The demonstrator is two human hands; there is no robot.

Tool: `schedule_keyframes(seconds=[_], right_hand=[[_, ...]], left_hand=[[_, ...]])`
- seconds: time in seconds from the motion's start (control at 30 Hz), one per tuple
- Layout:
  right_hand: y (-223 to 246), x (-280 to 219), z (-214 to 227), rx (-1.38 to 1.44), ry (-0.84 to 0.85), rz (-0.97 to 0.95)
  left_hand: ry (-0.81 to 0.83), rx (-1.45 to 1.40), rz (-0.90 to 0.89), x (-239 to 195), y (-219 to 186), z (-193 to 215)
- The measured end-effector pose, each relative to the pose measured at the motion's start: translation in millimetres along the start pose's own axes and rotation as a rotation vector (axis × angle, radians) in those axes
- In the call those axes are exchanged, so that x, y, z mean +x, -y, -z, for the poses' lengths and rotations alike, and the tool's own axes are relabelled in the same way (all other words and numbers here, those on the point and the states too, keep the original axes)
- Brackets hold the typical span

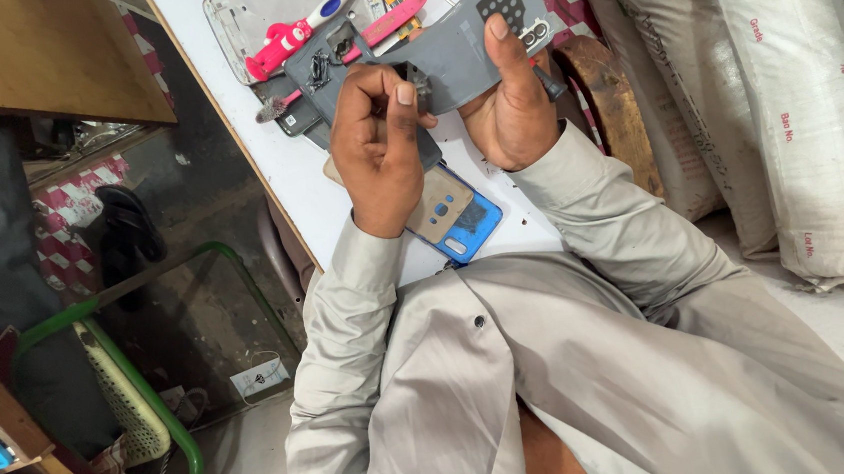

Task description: The person uses a screwdriver to remove screws from the back cover of a grey smartphone. They carefully pry the cover open and remove it, placing it on the table. The person continues to work on the phone's internal components.

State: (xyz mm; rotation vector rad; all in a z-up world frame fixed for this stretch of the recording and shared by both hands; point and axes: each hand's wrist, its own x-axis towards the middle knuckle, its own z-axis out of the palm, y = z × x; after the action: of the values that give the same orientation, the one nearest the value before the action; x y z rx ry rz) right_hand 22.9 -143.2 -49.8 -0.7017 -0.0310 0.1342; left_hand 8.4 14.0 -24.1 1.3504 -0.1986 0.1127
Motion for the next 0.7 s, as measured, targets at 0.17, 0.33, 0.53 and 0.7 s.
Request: schedule_keyframes(seconds=[0.17, 0.33, 0.53, 0.7], right_hand=[[0, 0, 4, -0.02, 0.008, -0.024], [-1, 1, 5, -0.019, -0.033, 0.018], [3, 2, 1, -0.01, 0.008, 0.033], [7, -1, -7, -0.063, -0.046, 0.107]], left_hand=[[0.001, -0.064, 0.026, 0, 1, 0], [0.002, -0.129, 0.082, 0, -1, 1], [-0.008, -0.207, 0.13, 0, -2, 5], [-0.085, -0.102, 0.092, 2, -7, 6]])
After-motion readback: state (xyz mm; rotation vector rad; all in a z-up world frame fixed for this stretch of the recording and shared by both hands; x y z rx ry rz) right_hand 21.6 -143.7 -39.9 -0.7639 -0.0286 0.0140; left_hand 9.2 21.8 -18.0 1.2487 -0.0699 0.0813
